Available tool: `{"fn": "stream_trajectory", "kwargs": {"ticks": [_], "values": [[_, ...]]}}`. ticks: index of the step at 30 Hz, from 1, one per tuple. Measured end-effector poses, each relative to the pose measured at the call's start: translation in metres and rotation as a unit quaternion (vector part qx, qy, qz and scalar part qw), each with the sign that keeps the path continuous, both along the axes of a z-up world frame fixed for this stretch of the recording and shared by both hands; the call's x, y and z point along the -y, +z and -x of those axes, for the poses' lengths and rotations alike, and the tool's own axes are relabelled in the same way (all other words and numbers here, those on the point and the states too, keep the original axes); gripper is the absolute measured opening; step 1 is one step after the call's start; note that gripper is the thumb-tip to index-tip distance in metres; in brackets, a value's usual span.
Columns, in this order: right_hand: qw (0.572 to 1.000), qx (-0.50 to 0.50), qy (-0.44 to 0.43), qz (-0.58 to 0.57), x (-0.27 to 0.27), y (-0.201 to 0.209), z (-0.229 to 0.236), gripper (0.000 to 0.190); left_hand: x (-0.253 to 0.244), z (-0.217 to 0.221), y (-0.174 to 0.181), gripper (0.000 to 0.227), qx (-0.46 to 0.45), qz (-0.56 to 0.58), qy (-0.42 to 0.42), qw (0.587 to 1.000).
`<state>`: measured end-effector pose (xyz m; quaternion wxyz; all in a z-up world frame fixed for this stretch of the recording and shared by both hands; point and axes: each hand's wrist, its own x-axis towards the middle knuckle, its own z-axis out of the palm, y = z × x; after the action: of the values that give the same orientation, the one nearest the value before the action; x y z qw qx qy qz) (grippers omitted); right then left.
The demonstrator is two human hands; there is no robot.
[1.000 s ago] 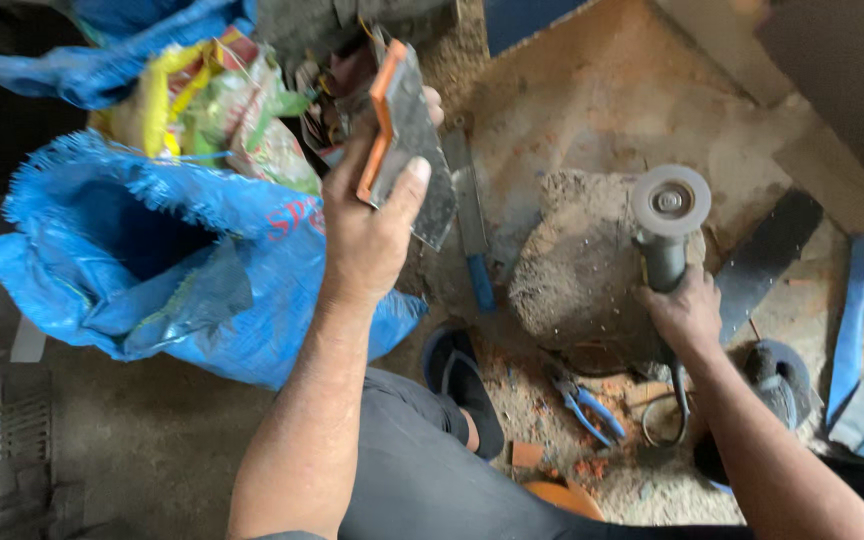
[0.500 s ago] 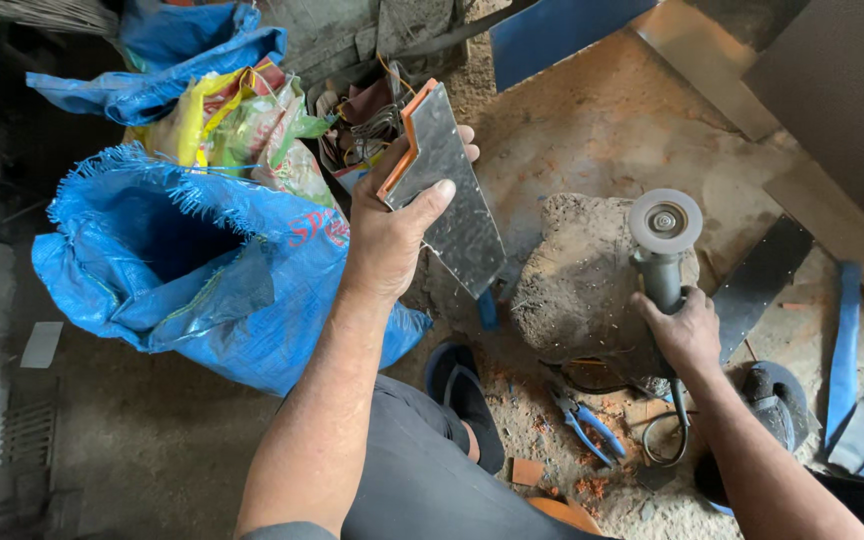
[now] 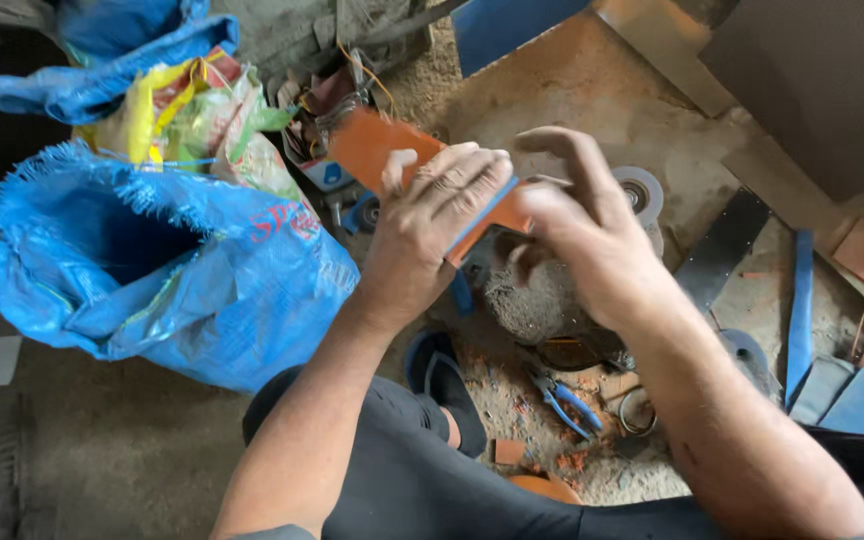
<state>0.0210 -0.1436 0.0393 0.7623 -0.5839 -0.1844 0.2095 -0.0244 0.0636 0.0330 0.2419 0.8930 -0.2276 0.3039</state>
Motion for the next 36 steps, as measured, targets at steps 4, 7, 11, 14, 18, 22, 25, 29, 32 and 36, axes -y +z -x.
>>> {"fn": "stream_trajectory", "kwargs": {"ticks": [4, 7, 11, 14, 18, 22, 25, 29, 32, 36], "values": [[0.996, -0.005, -0.039, -0.083, -0.031, 0.01, 0.011, 0.038, -0.011, 0.005, -0.004, 0.062, 0.055, -0.134, 0.09, 0.985], [0.988, -0.024, -0.048, -0.144, -0.04, -0.004, 0.009, 0.038, -0.041, 0.001, -0.001, 0.072, 0.035, -0.075, 0.152, 0.985], [0.986, -0.042, 0.0, -0.164, -0.062, -0.033, 0.014, 0.043, -0.082, 0.009, 0.0, 0.067, -0.249, 0.681, -0.061, 0.686], [0.968, -0.116, 0.061, -0.215, -0.085, -0.068, 0.018, 0.045, -0.076, -0.002, -0.017, 0.059, -0.294, 0.757, -0.159, 0.561], [0.906, -0.308, 0.11, -0.269, -0.113, -0.145, 0.01, 0.059, -0.087, -0.002, -0.027, 0.055, -0.235, 0.731, -0.15, 0.622], [0.996, 0.06, 0.02, 0.068, -0.157, -0.25, -0.014, 0.038, -0.104, 0.003, -0.015, 0.054, -0.224, 0.712, -0.143, 0.65], [0.92, 0.173, -0.009, 0.35, -0.171, -0.329, -0.013, 0.052, -0.107, 0.009, -0.011, 0.061, -0.23, 0.723, -0.183, 0.625], [0.803, 0.189, 0.033, 0.565, -0.183, -0.391, -0.013, 0.053, -0.11, 0.011, -0.009, 0.076, -0.229, 0.733, -0.207, 0.606], [0.807, 0.13, 0.067, 0.573, -0.185, -0.409, -0.016, 0.049, -0.112, 0.014, -0.01, 0.085, -0.278, 0.758, -0.184, 0.561], [0.819, 0.07, 0.043, 0.568, -0.173, -0.405, -0.032, 0.044, -0.107, 0.013, -0.005, 0.081, -0.243, 0.76, -0.216, 0.562]]}}
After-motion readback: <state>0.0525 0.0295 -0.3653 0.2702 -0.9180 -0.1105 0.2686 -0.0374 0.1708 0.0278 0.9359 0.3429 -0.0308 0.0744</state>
